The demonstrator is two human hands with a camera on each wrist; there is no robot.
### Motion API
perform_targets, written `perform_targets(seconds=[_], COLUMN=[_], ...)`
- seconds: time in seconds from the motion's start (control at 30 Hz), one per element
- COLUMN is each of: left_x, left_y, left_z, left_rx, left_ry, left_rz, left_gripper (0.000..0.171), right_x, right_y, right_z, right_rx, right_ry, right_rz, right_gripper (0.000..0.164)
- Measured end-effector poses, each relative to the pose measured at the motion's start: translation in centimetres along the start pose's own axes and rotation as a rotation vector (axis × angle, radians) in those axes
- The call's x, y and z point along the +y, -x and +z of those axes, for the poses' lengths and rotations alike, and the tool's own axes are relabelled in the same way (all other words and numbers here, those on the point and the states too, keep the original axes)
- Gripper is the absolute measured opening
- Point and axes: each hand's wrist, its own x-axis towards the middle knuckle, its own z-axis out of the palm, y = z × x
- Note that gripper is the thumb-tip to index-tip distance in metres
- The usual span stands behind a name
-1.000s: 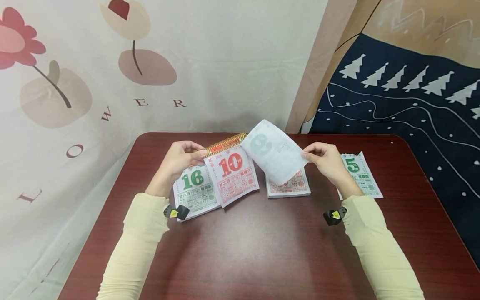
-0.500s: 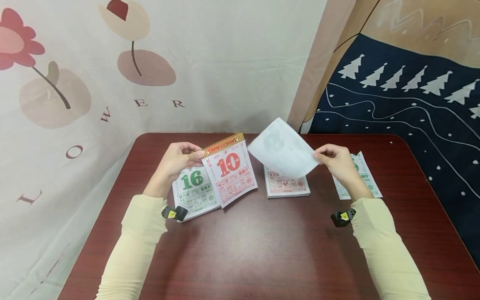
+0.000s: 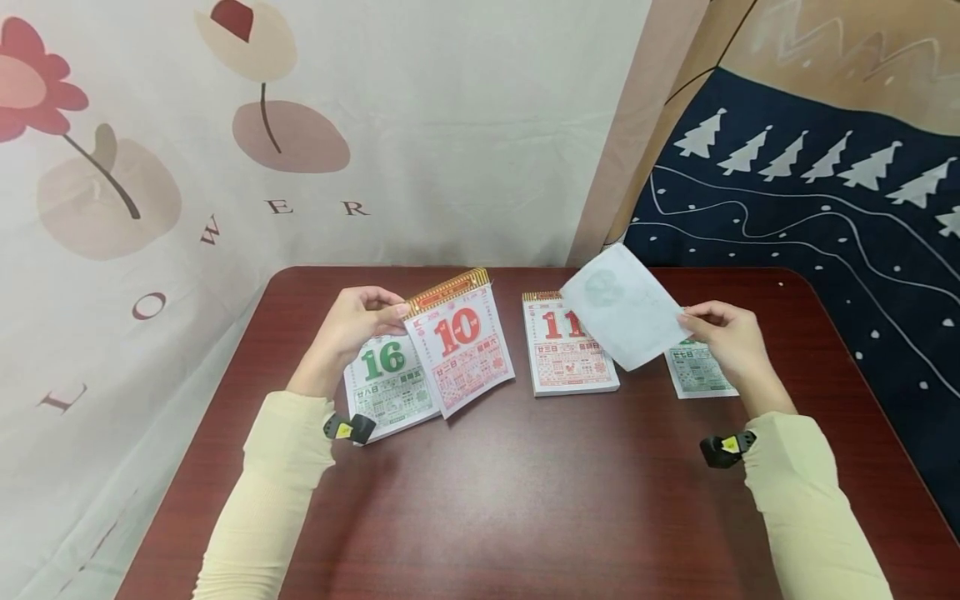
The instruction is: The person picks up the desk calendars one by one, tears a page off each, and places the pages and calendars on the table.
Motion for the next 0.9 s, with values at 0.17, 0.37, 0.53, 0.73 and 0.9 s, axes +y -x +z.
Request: perform_targets(seconds=[0.17,0.37,0.53,0.73,0.9], left_x=[-0.1,-0.2,-0.2,-0.3,-0.4], left_y=[0.0,0.0,0.0,0.0,0.0], left_z=[0.1,0.3,0.3,0.3,0.2], left_rx=[-0.008,-0.026,-0.027,-0.027,-0.030], left_ry=[0.005,0.028,0.028,0.020,0.016], left_rz=[0.005,-0.011,-0.019,-0.008,-0.003], left_gripper=[0.018,0.019,0.019,0.019,0.019], right_x=[1.9,3.3,4.3,7.7,18.1], right_y=[0.2,1.1,1.7,1.3,-2.4], right_z=[-2.0,-4.5,-6.0,-8.6,-12.6], right_rx=[0.035,0.071,0.158,0.254,0.338], right_ry=[-0.052,-0.149,-0.118,-0.100,-0.307], right_rz=[0.068,0.074,0.097,0.139,-0.001], right_gripper=[0.024,0.010,0.019,0.024,0.012])
